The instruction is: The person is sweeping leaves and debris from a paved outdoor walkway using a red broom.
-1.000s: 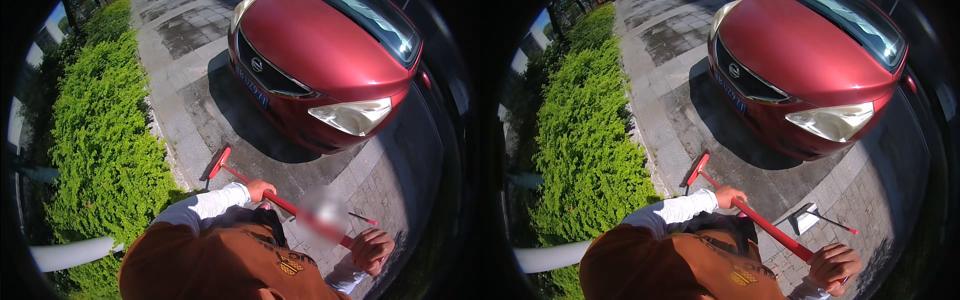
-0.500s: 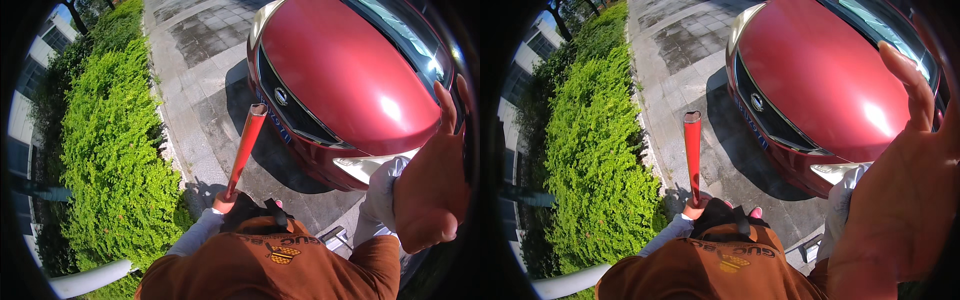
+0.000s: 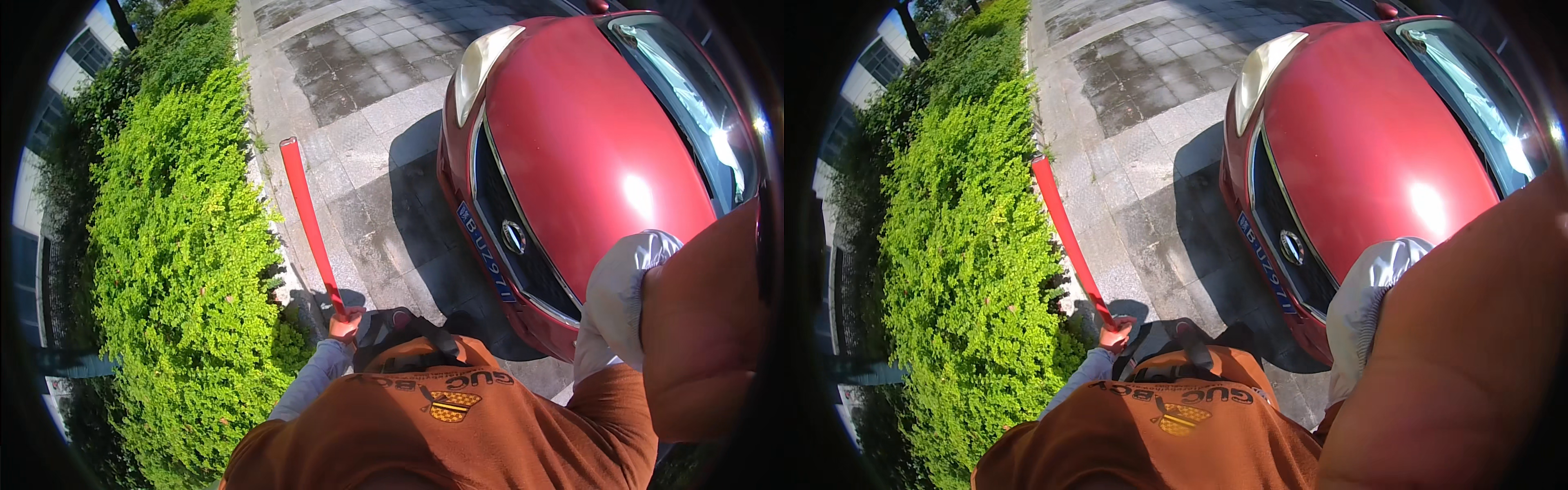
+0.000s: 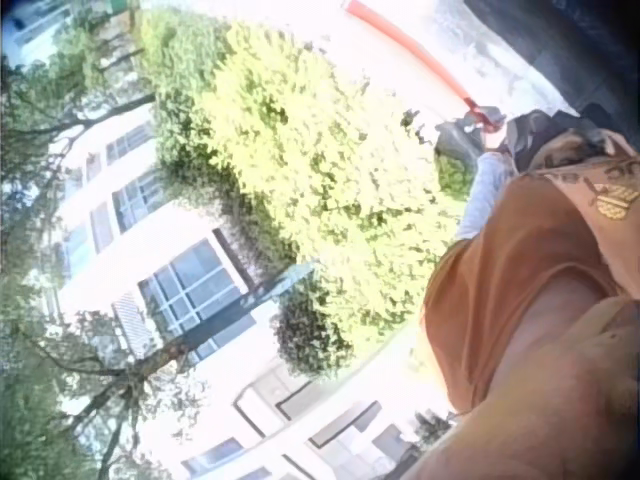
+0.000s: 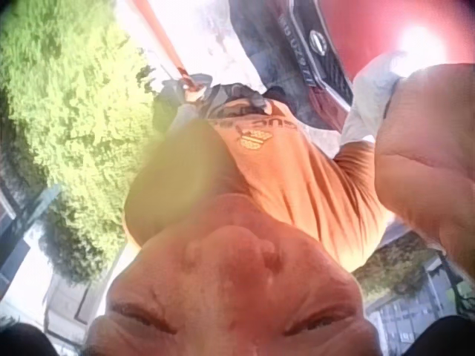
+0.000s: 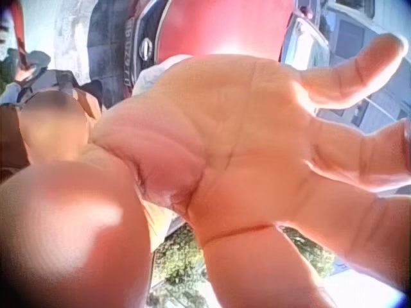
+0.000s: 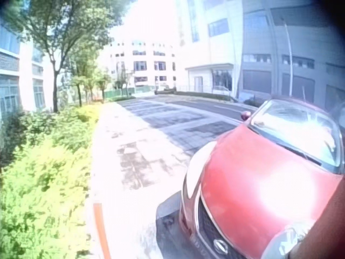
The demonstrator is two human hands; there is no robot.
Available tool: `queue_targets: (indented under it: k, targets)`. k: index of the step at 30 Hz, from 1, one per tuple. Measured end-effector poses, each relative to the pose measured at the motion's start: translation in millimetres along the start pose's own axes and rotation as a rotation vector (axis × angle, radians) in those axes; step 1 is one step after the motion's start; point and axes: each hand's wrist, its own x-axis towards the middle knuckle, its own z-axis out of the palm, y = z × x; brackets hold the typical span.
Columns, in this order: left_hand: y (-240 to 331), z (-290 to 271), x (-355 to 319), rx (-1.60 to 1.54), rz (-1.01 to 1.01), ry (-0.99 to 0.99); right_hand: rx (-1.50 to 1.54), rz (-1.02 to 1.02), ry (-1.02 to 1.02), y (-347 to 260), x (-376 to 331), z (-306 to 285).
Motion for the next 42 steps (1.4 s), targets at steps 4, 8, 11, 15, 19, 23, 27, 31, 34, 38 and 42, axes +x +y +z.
queue_targets:
  k: [4,8,11,15,19,23,27,31,34,38,42]
  targets:
    - [35.6,-7.6,62.2,0.066,0.326,-0.005,-0.134,-0.046,0.059,67.3,31.0,16.2]
    - [56.8,-7.1,131.6,0.161,0.38,-0.005,-0.246,0.018,0.158,142.5,40.2,36.3]
    - [76.7,-14.8,181.9,0.15,0.44,-0.078,0.112,0.322,0.182,220.5,26.6,68.0]
    - [127.8,-13.4,254.4,0.178,0.466,-0.102,0.43,0.6,0.111,308.2,37.6,84.6]
    - [225.5,-20.3,315.3,0.419,0.431,-0.134,0.888,0.641,0.215,377.0,58.4,78.8]
    - [290.1,-37.3,387.3,0.481,0.543,-0.152,0.933,0.6,0.236,432.0,85.7,58.7]
    - [357.5,-37.2,480.0,0.485,0.638,-0.258,0.764,0.664,0.27,484.2,101.5,45.4]
    - [391.2,-19.7,568.3,0.266,0.726,-0.214,0.394,0.847,0.577,525.1,122.0,58.0]
    - [452.5,-1.9,607.5,0.328,0.892,-0.287,0.167,0.924,0.544,557.9,135.9,62.7]
    - [490.6,31.8,680.3,0.4,1.014,-0.476,-0.009,0.787,0.429,596.3,160.2,56.3]
    - [547.4,63.2,730.6,0.428,0.955,-0.617,-0.18,0.852,0.566,638.1,175.0,50.0]
